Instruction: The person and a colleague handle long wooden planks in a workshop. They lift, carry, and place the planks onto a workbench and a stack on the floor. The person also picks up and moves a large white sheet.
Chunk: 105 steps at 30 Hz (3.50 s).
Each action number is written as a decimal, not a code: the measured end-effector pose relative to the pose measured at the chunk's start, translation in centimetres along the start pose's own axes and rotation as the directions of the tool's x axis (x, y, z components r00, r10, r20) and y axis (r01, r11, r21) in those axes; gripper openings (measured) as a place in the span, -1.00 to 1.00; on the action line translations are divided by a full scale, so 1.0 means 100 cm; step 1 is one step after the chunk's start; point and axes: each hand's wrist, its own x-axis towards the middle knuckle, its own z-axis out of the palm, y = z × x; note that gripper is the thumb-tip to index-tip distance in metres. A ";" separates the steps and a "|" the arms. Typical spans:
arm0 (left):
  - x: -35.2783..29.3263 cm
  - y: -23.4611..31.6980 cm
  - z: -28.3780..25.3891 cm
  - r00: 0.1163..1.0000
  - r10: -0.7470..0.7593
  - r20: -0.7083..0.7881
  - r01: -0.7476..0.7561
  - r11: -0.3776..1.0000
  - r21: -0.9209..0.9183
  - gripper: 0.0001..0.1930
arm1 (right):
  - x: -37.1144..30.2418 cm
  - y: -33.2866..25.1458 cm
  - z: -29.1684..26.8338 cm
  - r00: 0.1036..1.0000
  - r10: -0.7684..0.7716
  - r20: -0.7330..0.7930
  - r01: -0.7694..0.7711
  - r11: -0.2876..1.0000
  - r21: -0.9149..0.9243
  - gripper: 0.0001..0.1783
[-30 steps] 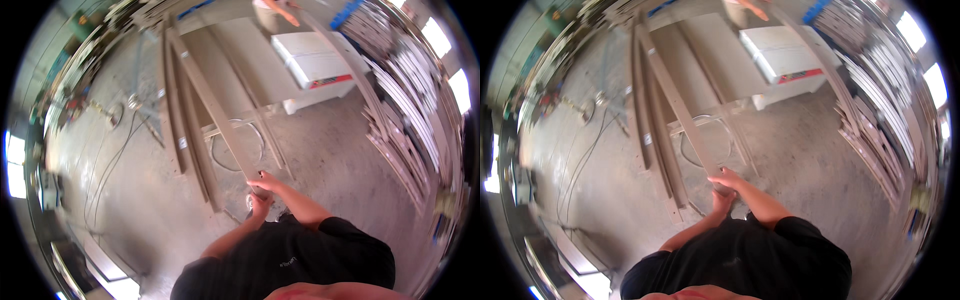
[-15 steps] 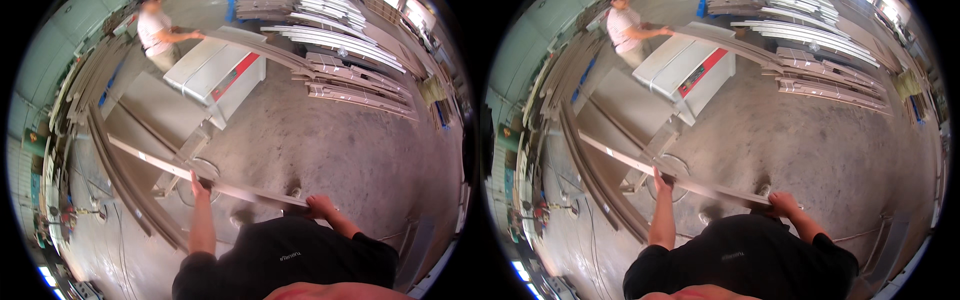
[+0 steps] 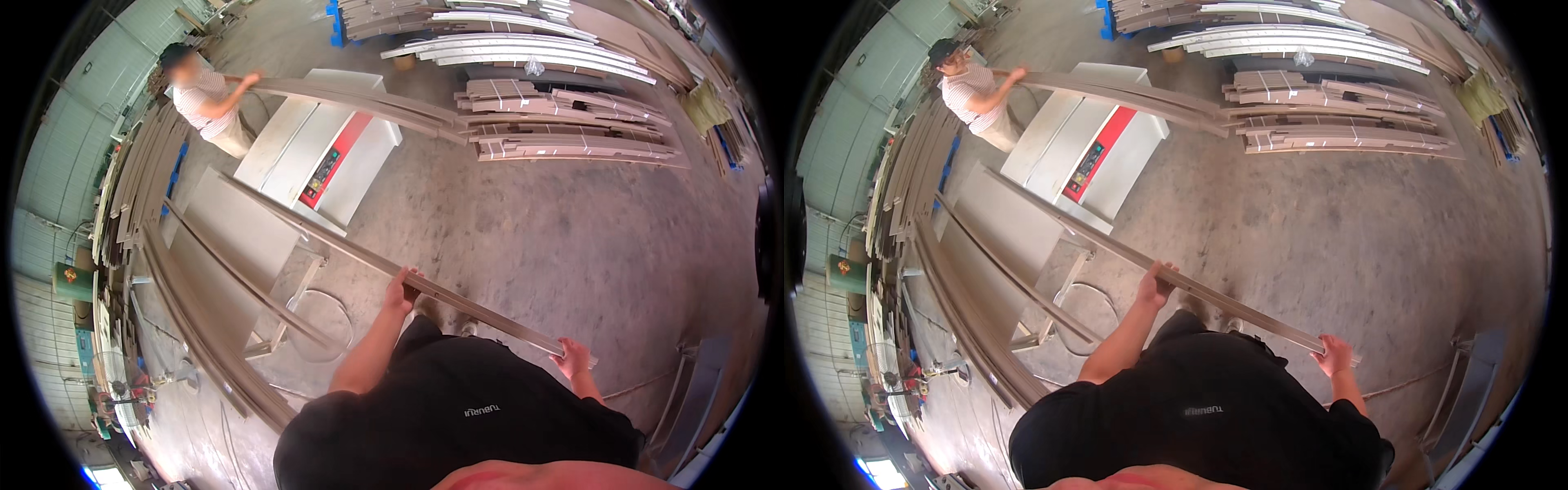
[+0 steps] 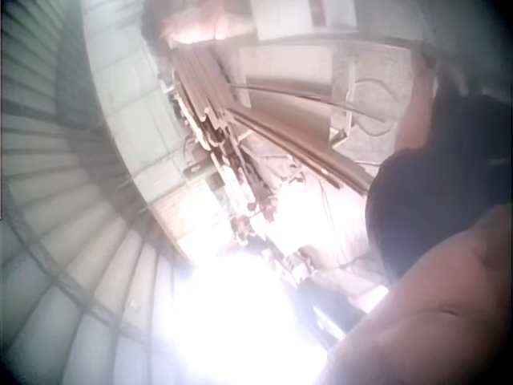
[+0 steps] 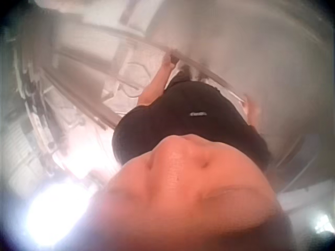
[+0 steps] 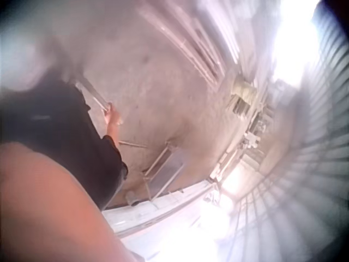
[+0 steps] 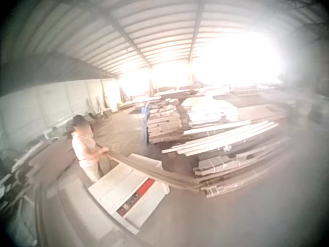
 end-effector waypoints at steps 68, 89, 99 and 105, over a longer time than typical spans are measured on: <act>0.616 0.307 0.302 0.991 0.048 -0.128 0.002 0.930 0.366 -0.06 | 0.970 -0.379 -0.137 0.961 -0.254 0.112 0.260 0.965 -0.036 0.14; 0.579 0.215 0.312 0.985 -0.162 -0.055 0.158 0.985 -0.076 -0.32 | 0.968 -0.145 -0.057 0.732 0.031 0.680 -0.390 0.837 0.382 0.04; 0.578 0.192 0.309 0.973 -0.203 -0.114 0.189 0.975 -0.118 -0.29 | 0.956 -0.146 -0.074 0.672 0.000 0.741 -0.275 0.929 0.249 0.42; 0.567 0.169 0.310 0.972 -0.193 -0.137 0.178 0.978 -0.112 -0.42 | 0.948 -0.125 -0.072 0.617 -0.015 0.786 -0.282 0.929 0.240 0.36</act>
